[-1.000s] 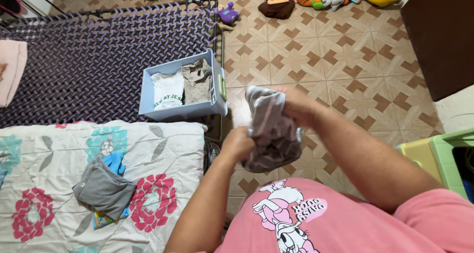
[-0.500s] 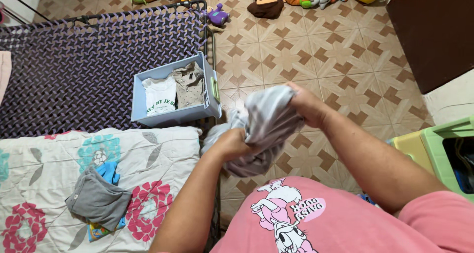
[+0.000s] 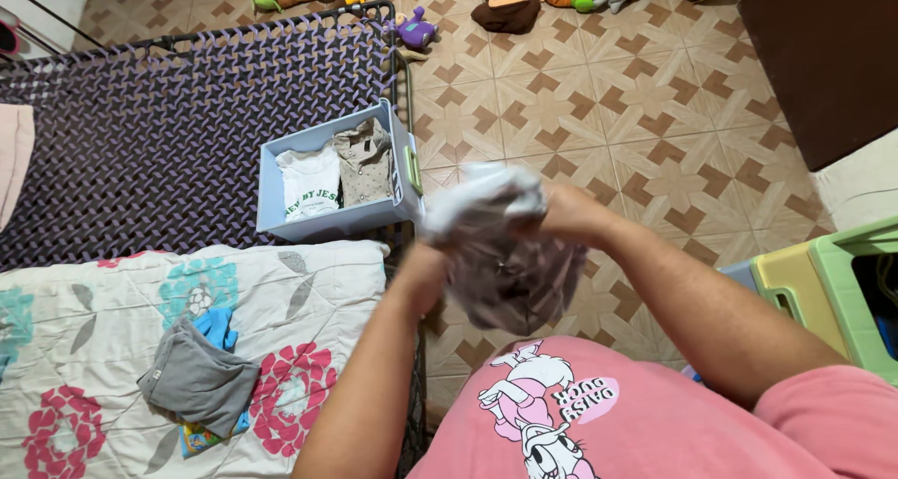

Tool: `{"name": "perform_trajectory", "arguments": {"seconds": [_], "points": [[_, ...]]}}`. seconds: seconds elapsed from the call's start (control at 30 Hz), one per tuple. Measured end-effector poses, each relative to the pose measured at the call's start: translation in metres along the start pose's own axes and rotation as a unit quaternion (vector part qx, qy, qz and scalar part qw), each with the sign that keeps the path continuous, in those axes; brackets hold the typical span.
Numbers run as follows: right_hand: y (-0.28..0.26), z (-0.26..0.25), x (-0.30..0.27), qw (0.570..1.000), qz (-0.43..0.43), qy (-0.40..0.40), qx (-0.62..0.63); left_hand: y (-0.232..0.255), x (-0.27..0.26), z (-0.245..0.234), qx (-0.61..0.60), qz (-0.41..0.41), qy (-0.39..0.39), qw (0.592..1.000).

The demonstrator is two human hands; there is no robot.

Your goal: The person buttons several small shirts, folds them by hand, and places them into a storage bin.

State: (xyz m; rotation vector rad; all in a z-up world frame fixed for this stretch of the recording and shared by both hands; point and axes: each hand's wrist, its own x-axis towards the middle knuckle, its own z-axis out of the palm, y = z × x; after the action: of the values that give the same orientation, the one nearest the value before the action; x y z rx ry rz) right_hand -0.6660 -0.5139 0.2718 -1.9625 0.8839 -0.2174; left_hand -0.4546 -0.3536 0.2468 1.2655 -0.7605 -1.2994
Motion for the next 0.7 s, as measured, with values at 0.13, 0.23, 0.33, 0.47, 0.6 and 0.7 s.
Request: {"name": "perform_trajectory", "arguments": {"seconds": [0.13, 0.23, 0.33, 0.47, 0.6, 0.7], "points": [[0.019, 0.001, -0.002, 0.977, -0.067, 0.076, -0.188, 0.030, -0.012, 0.002, -0.248, -0.066, 0.033, 0.966], [0.017, 0.007, 0.000, 0.896, 0.045, 0.028, 0.440, 0.029, -0.017, 0.004, 0.225, -0.124, 0.002, 0.967], [0.010, 0.001, -0.007, 0.841, 0.011, -0.050, 0.539, 0.008, -0.012, -0.003, 0.368, -0.108, -0.057, 0.922], [0.029, -0.001, -0.007, 0.926, 0.017, -0.035, 0.375, -0.007, 0.006, -0.034, 0.093, -0.028, 0.008, 0.995], [0.077, 0.021, 0.025, 0.991, 0.037, 0.122, -0.031, -0.013, 0.001, -0.007, -0.306, -0.105, -0.118, 0.939], [0.079, 0.032, 0.025, 0.962, -0.124, 0.226, -0.095, -0.002, -0.012, 0.030, -0.399, -0.087, -0.203, 0.890]]}}
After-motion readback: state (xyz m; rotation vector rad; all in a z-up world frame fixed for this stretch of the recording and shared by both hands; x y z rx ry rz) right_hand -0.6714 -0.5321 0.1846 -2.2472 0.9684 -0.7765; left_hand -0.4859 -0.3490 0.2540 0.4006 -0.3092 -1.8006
